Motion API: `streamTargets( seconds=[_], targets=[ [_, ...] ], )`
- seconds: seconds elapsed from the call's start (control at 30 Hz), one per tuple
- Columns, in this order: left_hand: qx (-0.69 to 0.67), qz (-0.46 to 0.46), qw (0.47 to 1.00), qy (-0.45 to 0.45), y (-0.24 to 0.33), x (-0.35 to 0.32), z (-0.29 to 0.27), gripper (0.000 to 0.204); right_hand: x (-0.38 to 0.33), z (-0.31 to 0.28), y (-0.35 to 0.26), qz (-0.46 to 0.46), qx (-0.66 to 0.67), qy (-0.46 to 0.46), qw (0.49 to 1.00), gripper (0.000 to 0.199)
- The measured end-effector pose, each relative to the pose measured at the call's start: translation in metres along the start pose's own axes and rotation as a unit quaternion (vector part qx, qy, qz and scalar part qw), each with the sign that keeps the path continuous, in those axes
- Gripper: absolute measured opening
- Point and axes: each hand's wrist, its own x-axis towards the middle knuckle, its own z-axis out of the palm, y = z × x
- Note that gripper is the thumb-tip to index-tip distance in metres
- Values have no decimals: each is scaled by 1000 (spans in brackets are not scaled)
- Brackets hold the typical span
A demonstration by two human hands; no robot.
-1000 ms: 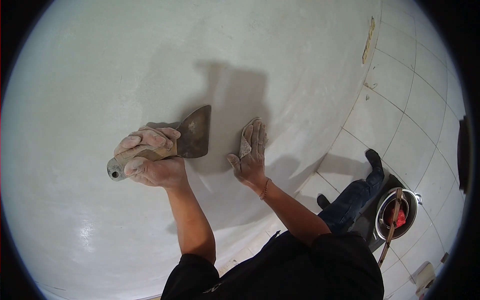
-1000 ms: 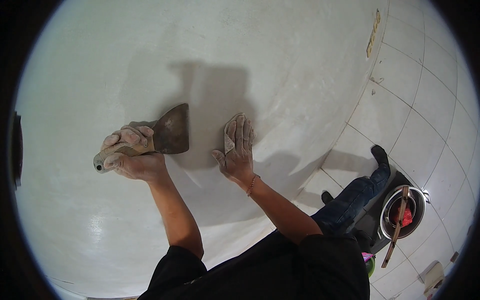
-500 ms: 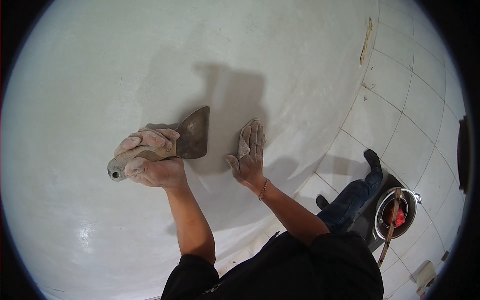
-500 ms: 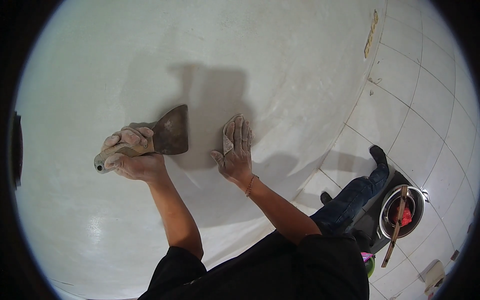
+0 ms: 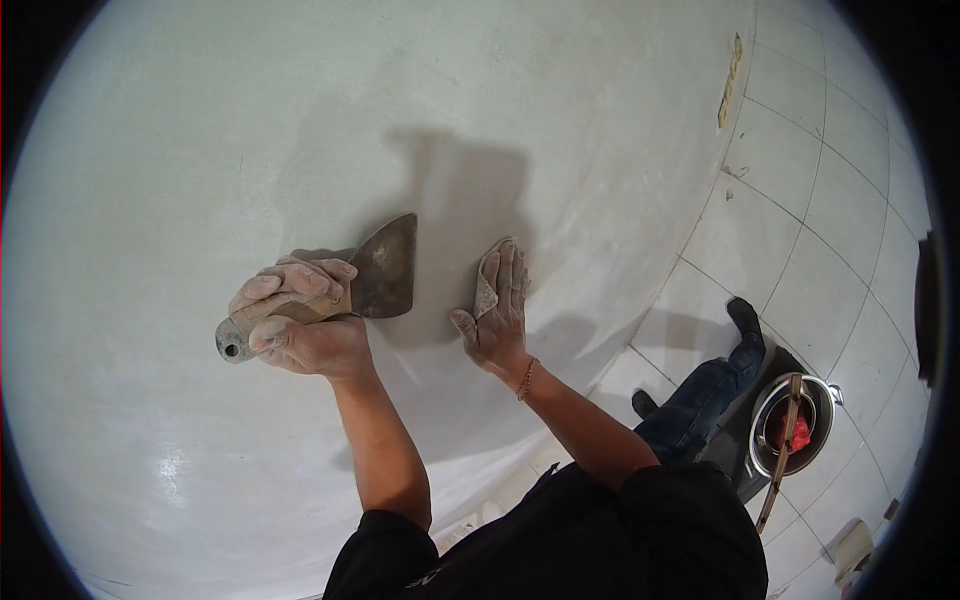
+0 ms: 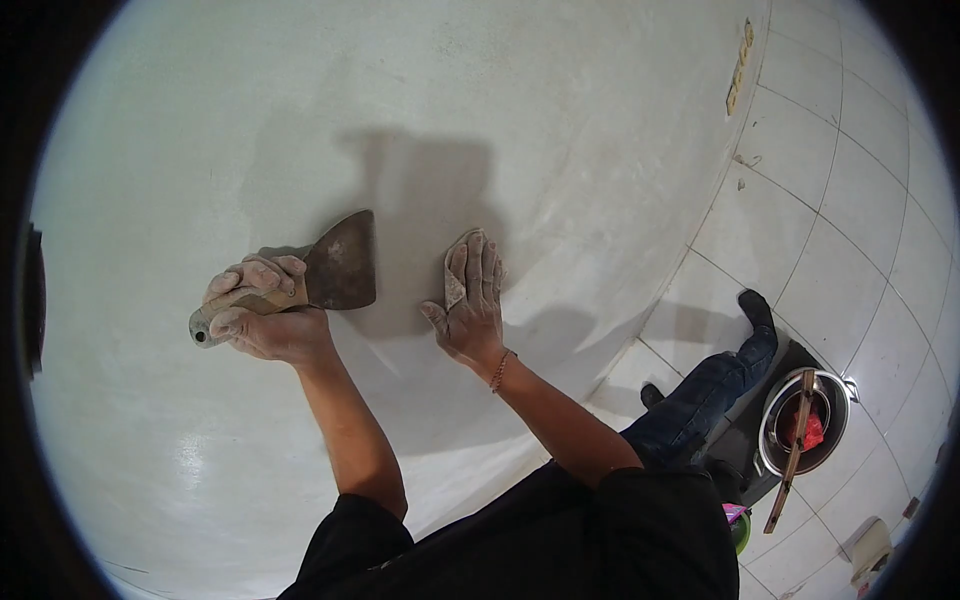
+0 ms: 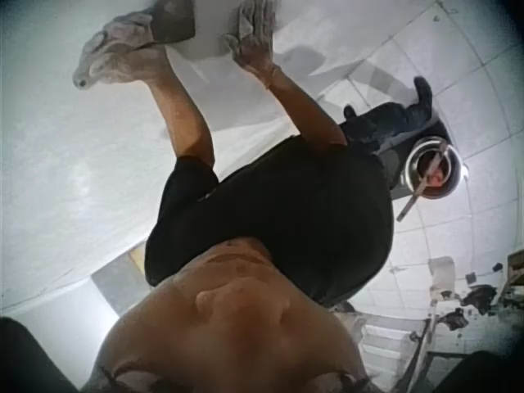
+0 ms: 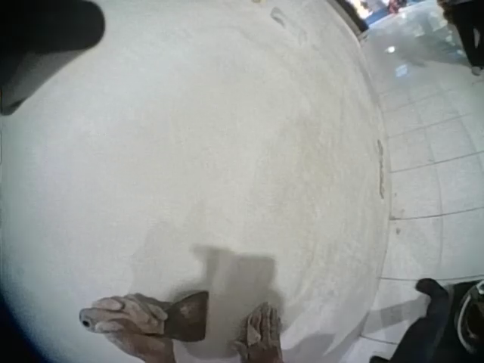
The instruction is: The person sands a wall with sandpaper and a scraper tool.
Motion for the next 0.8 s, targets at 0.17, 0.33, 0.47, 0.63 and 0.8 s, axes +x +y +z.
streamTargets(
  seconds=[0.17,0.33,0.47,0.63,0.8],
  targets=[
    [-9,3,1000,-18,2,1,1,45,0,-2,0,7,5,0,1000,78],
    [-17,9,1000,-20,2,0,-2,45,-2,-1,0,-1,-1,-1,1000,78],
    [-19,-3,1000,-17,4,0,0,47,-1,-4,-1,-8,-27,-10,1000,78],
    [-3,-1,1000,0,3,0,2,48,0,-2,1,-11,0,12,1000,76],
    [-18,-7,1000,-5,2,-1,2,48,-1,-4,0,-7,-20,-4,1000,77]
  ],
)
